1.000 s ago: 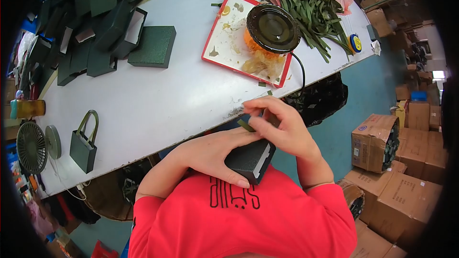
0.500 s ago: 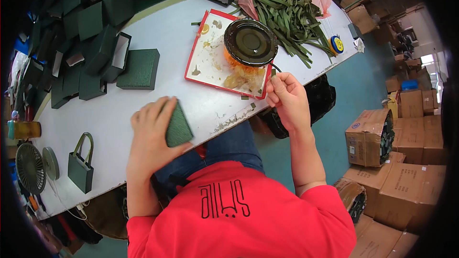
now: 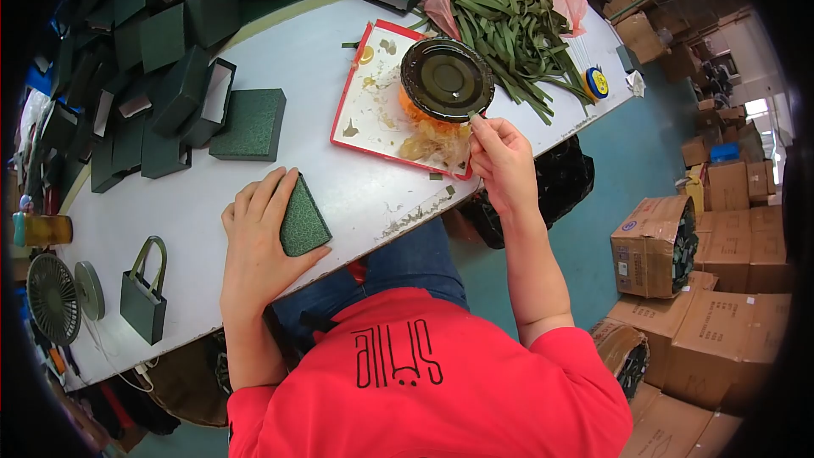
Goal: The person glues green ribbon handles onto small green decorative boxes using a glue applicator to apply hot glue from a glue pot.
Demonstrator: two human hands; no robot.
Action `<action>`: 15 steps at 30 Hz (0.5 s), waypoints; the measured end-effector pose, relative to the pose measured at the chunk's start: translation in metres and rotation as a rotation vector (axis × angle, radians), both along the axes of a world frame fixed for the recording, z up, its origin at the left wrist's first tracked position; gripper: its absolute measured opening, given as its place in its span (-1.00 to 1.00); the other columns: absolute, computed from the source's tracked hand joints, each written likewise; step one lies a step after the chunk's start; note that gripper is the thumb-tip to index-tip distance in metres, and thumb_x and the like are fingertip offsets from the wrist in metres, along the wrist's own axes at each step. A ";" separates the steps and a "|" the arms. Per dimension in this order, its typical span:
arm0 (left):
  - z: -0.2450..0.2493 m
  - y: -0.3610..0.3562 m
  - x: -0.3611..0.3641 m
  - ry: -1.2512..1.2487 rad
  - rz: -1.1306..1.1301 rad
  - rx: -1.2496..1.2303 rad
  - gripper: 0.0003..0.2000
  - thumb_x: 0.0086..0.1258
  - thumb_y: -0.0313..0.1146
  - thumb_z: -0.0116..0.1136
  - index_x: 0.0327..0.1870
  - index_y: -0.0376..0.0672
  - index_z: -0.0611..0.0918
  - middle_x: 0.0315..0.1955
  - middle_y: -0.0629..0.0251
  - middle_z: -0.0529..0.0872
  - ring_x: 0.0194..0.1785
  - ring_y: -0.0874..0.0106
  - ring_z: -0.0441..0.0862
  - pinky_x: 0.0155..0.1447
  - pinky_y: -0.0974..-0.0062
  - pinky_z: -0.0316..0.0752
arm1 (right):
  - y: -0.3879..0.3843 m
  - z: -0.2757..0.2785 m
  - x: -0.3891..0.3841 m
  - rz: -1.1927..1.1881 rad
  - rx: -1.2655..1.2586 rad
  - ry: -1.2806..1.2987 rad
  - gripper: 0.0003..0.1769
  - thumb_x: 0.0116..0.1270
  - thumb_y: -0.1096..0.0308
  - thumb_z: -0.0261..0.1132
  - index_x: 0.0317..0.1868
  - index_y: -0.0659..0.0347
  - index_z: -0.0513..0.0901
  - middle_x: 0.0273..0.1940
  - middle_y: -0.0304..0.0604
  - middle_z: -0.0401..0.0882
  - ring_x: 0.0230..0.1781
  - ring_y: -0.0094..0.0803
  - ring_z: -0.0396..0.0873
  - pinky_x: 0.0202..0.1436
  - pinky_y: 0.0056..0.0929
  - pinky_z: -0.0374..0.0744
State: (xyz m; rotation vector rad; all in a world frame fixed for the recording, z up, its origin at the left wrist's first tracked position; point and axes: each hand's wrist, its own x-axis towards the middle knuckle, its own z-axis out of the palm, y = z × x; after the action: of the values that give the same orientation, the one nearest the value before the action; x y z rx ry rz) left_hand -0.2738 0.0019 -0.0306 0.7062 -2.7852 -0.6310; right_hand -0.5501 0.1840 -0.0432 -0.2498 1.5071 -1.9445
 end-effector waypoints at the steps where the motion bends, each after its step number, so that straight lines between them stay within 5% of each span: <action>1: 0.000 0.000 0.000 -0.002 0.002 -0.001 -0.01 -0.21 -0.25 0.62 0.43 -0.15 0.43 0.39 0.18 0.44 0.42 0.12 0.36 0.46 0.13 0.16 | -0.001 0.000 0.000 0.000 0.006 -0.003 -0.83 0.47 0.35 0.35 -0.22 0.22 0.53 -0.47 -0.32 0.51 -0.66 -0.76 0.19 -0.64 -0.68 0.10; 15: 0.001 0.001 0.000 0.044 -0.006 0.023 -0.03 -0.20 -0.26 0.61 0.42 -0.17 0.44 0.38 0.15 0.46 0.42 0.10 0.38 0.47 0.16 0.19 | 0.009 0.002 0.011 -0.016 -0.060 0.027 -0.83 0.47 0.37 0.31 -0.27 0.19 0.50 -0.48 -0.35 0.48 -0.63 -0.75 0.19 -0.58 -0.67 0.14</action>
State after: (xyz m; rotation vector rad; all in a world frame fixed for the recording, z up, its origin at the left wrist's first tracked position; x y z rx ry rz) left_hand -0.2737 0.0032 -0.0295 0.6801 -2.7449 -0.6730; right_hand -0.5388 0.1933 -0.0415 -0.2916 1.4735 -2.0081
